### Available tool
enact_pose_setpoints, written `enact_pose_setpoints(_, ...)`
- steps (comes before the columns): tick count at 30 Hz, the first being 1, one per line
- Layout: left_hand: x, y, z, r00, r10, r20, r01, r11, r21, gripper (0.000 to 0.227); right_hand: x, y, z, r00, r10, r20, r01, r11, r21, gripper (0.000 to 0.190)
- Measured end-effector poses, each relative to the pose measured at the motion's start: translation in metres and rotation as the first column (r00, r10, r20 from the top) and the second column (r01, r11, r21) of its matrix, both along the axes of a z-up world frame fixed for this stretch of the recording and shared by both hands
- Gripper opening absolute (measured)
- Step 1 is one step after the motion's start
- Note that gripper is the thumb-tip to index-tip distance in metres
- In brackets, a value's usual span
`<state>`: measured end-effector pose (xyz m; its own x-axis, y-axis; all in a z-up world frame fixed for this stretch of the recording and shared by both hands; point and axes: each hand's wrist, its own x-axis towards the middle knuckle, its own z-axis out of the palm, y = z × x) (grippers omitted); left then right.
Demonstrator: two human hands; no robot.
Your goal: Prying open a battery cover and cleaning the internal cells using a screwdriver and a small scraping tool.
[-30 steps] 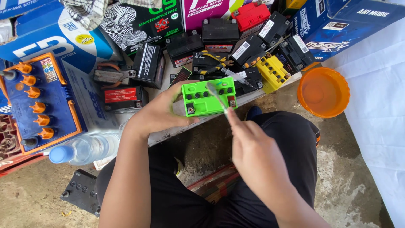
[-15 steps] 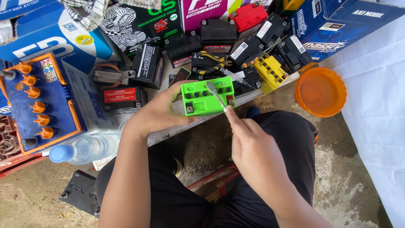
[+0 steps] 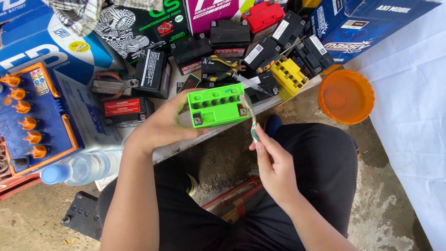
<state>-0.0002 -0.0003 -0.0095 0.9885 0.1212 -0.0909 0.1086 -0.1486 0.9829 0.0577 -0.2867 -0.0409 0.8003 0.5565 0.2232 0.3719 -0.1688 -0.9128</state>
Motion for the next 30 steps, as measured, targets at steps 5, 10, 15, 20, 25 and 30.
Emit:
enact_pose_setpoints(5, -0.001, -0.003, -0.001, 1.0, 0.009, 0.023, -0.009, 1.0, -0.003, 0.092, -0.003, -0.014, -0.008, 0.997, 0.003, 0.075, -0.003, 1.0, 0.001, 0.043)
enact_pose_setpoints(10, -0.004, -0.006, -0.009, 0.999, 0.026, 0.038, -0.025, 1.0, -0.013, 0.093, 0.006, -0.004, -0.018, 0.996, 0.003, 0.088, -0.007, 0.999, 0.049, 0.042)
enact_pose_setpoints(15, -0.003, -0.01, -0.009, 0.998, 0.056, 0.035, -0.054, 0.998, -0.033, 0.094, -0.007, -0.016, -0.02, 0.999, 0.047, -0.005, -0.046, 0.996, 0.074, 0.045)
enact_pose_setpoints(20, -0.003, -0.017, -0.004, 0.998, 0.068, 0.007, -0.068, 0.997, -0.033, 0.1, -0.003, -0.017, -0.022, 0.999, 0.044, 0.003, -0.045, 0.996, 0.073, 0.043)
enact_pose_setpoints(25, -0.006, -0.021, -0.003, 0.996, 0.092, -0.015, -0.092, 0.996, -0.02, 0.1, 0.006, -0.007, -0.019, 0.998, 0.057, -0.016, -0.055, 0.99, 0.128, 0.042)
enact_pose_setpoints(30, 0.002, -0.023, 0.021, 0.952, 0.096, -0.291, -0.089, 0.995, 0.039, 0.088, -0.014, -0.022, -0.028, 0.992, 0.08, -0.093, -0.071, 0.993, 0.098, 0.042)
